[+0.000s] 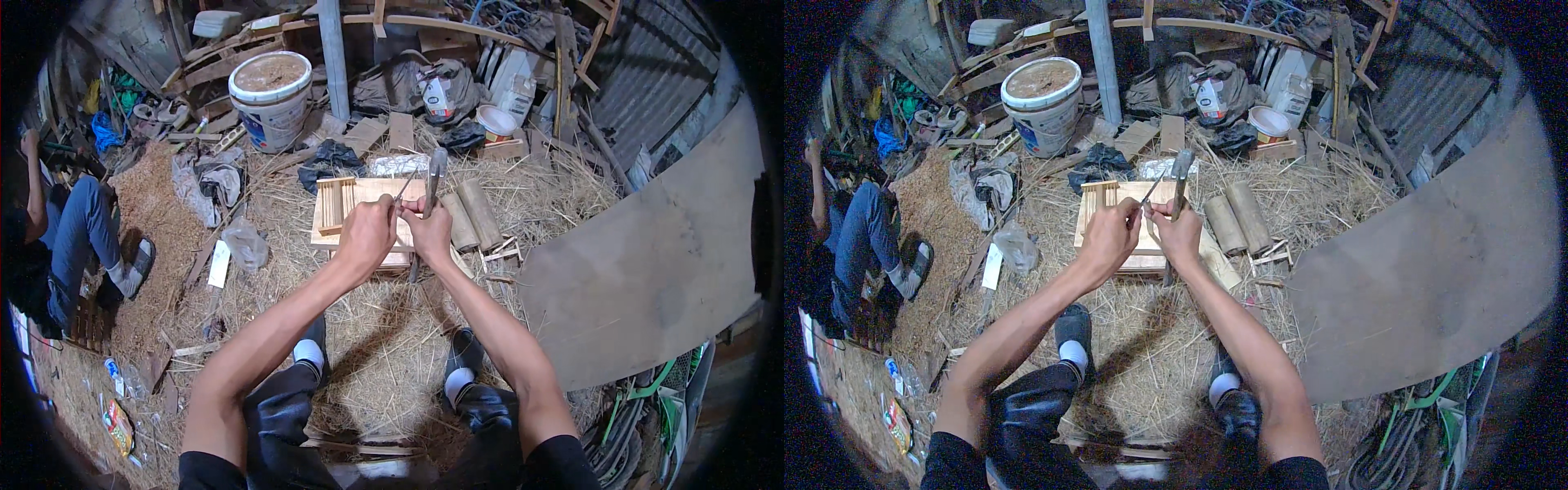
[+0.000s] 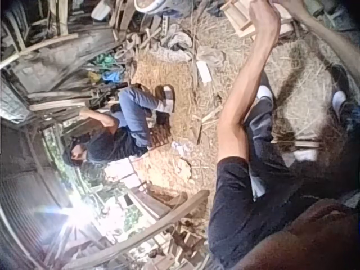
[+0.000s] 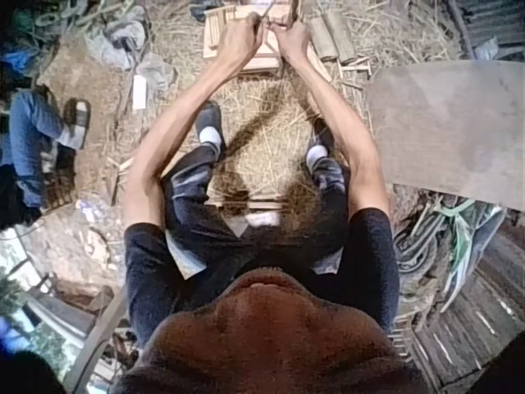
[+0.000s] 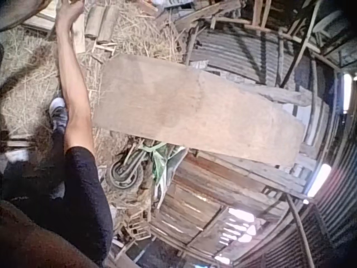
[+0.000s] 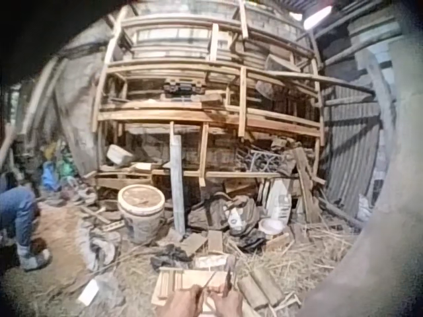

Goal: The person assembles a small wooden structure by inserting thin wooden sticks into a larger wooden piece using a knife to trim them and a hammer to tap them into place.

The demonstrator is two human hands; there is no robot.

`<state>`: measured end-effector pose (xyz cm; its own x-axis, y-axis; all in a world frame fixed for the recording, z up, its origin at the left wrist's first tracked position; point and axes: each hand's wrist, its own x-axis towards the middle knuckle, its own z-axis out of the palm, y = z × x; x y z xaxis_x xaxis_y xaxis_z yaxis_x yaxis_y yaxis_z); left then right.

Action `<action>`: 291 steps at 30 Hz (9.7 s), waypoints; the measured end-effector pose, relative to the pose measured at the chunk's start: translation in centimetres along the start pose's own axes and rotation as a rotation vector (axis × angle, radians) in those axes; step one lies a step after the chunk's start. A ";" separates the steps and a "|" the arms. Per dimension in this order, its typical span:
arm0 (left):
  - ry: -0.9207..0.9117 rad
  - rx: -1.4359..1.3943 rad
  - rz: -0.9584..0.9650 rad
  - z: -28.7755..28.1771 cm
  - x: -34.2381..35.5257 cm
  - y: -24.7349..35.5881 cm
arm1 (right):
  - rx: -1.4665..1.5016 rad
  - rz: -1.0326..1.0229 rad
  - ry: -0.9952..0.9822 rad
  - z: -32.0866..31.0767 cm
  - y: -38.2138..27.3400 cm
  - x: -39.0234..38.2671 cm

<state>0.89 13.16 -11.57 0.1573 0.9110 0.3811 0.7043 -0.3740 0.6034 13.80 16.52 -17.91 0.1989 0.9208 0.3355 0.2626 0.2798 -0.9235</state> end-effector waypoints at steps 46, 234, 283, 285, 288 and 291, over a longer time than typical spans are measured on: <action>-0.008 0.176 0.036 1.6 1.3 0.1 | -0.573 -0.059 -0.430 -5.4 -7.9 1.5; -0.741 -1.286 -0.406 -7.7 -6.4 8.9 | -0.246 0.005 -0.523 -12.1 -13.5 -6.9; -0.443 -0.160 -0.090 -7.2 -5.9 1.5 | -0.502 0.180 -0.190 -11.5 -10.6 -5.8; -0.433 -0.199 -0.156 -6.8 -6.0 0.9 | -0.511 0.147 -0.178 -11.0 -10.7 -5.8; -0.502 -0.269 -0.144 -6.5 -5.7 2.0 | -0.547 0.134 -0.155 -11.7 -9.6 -5.7; -0.469 -0.236 -0.145 -6.5 -5.7 1.9 | -0.596 0.170 -0.186 -11.7 -10.4 -5.9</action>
<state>-3.20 6.14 -8.00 0.4004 0.9155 -0.0388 0.5754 -0.2182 0.7883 20.94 4.97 -8.17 0.1305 0.9857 0.1066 0.7315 -0.0232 -0.6814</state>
